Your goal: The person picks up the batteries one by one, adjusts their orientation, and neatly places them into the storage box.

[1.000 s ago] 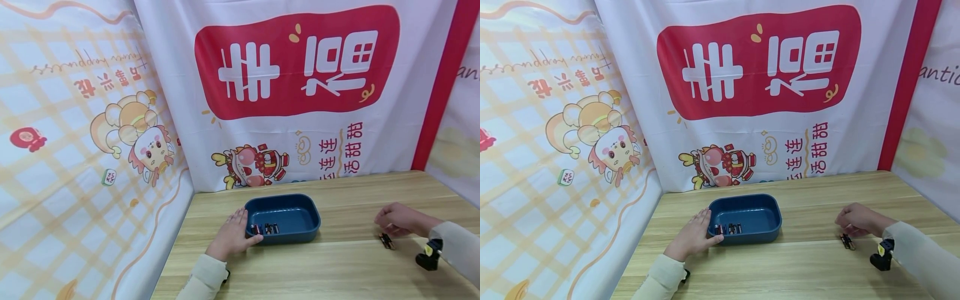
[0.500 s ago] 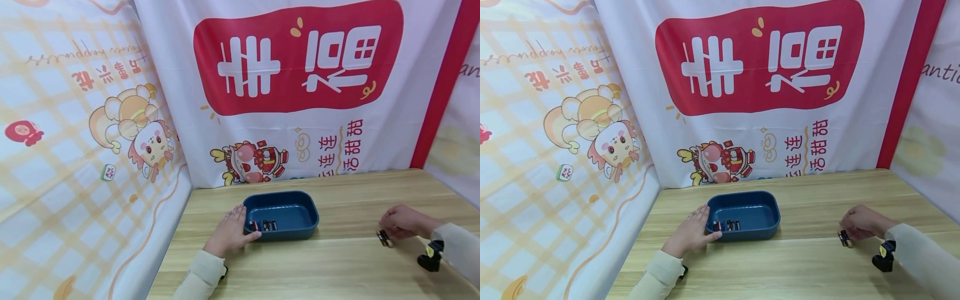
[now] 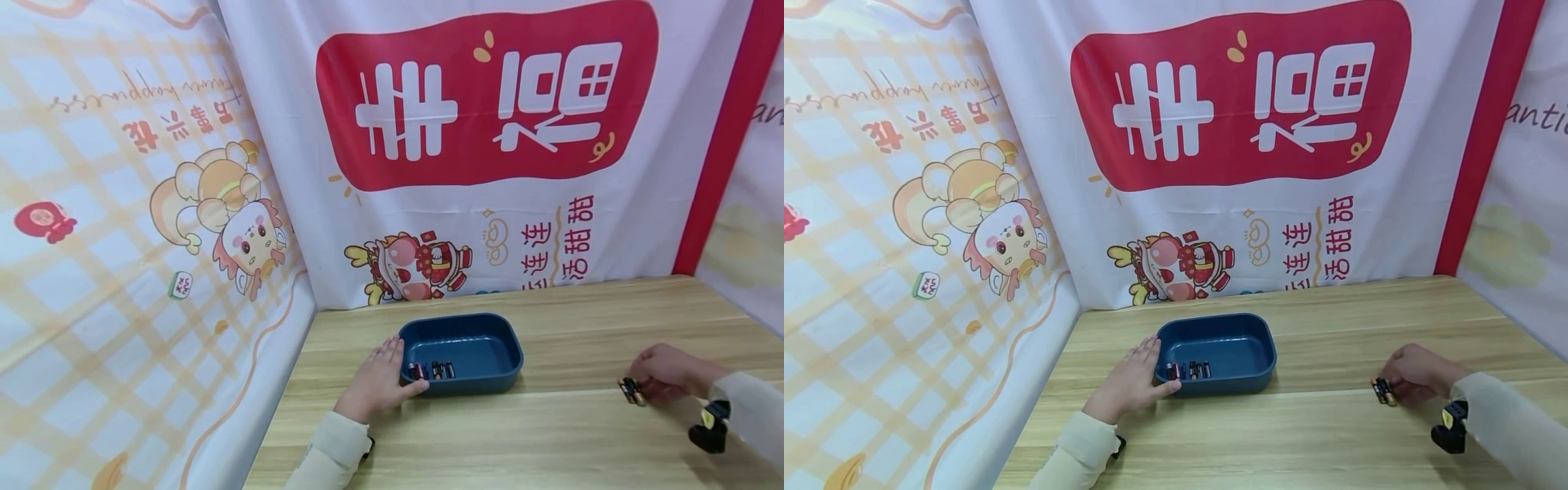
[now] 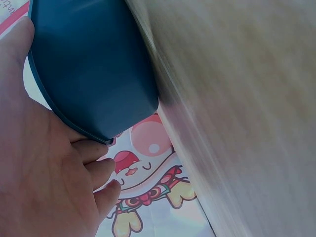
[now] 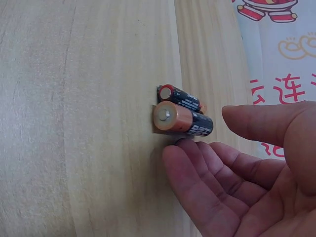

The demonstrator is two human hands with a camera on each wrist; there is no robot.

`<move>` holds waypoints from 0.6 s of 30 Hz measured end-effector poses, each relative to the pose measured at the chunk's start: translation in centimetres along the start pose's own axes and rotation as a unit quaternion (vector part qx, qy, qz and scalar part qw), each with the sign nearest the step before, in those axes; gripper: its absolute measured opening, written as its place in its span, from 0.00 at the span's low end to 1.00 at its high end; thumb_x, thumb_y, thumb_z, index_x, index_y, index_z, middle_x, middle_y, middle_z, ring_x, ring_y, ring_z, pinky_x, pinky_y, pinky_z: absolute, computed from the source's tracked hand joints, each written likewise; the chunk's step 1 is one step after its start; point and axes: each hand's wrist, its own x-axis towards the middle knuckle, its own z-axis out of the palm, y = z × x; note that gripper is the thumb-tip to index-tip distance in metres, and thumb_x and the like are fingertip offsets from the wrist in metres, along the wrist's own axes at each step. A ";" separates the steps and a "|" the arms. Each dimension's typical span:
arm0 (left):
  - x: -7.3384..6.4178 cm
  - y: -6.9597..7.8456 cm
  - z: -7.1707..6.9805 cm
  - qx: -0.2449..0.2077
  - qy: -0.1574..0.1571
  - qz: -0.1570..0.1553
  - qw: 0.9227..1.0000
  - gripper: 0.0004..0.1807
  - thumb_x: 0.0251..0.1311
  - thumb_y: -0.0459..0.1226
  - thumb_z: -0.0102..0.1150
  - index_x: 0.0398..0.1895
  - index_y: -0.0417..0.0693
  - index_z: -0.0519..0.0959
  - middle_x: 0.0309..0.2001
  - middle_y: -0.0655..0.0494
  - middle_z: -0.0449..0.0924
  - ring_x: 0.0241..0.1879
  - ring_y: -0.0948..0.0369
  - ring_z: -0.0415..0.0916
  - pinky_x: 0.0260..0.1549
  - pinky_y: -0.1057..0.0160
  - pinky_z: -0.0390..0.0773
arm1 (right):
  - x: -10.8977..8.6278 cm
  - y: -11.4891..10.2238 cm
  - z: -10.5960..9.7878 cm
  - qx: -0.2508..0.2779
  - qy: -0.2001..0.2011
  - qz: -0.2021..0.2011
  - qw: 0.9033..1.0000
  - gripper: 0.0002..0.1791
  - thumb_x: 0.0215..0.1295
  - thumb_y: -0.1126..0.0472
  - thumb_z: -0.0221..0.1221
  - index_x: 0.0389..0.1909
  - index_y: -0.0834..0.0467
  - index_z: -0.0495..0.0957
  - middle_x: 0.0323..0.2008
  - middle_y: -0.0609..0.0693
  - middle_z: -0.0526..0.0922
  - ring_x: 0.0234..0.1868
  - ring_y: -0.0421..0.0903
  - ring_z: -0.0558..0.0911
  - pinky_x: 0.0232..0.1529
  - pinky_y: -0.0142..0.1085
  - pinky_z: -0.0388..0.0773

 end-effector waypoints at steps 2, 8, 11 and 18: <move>0.0 0.0 0.0 0.001 -0.002 -0.002 1.000 0.60 0.56 0.76 0.34 0.77 0.40 0.47 0.77 0.46 0.44 0.75 0.50 0.41 0.70 0.50 0.48 | 0.0 0.2 0.2 0.003 0.001 0.000 1.000 0.09 0.63 0.66 0.53 0.39 0.68 0.77 0.25 0.52 0.81 0.26 0.46 0.81 0.28 0.41 0.82; 0.0 -0.1 0.1 0.002 -0.002 -0.003 1.000 0.60 0.55 0.77 0.33 0.77 0.40 0.46 0.77 0.46 0.43 0.75 0.51 0.40 0.70 0.51 0.47 | 0.1 0.5 0.5 0.010 -0.006 -0.013 1.000 0.09 0.62 0.67 0.53 0.39 0.68 0.76 0.24 0.52 0.82 0.25 0.45 0.81 0.26 0.40 0.81; 0.1 -0.2 0.1 0.002 0.001 -0.002 1.000 0.60 0.55 0.77 0.33 0.77 0.40 0.46 0.76 0.46 0.44 0.75 0.51 0.41 0.70 0.50 0.48 | 0.2 0.5 0.6 0.004 -0.005 -0.012 1.000 0.08 0.62 0.67 0.56 0.39 0.68 0.76 0.25 0.51 0.82 0.26 0.45 0.81 0.27 0.40 0.81; 0.0 -0.1 0.1 0.001 0.000 0.000 1.000 0.60 0.55 0.77 0.33 0.77 0.39 0.47 0.76 0.45 0.44 0.75 0.50 0.42 0.70 0.49 0.48 | 0.2 0.2 0.8 -0.019 -0.001 -0.009 1.000 0.05 0.61 0.70 0.57 0.37 0.67 0.77 0.24 0.50 0.80 0.25 0.45 0.79 0.27 0.40 0.81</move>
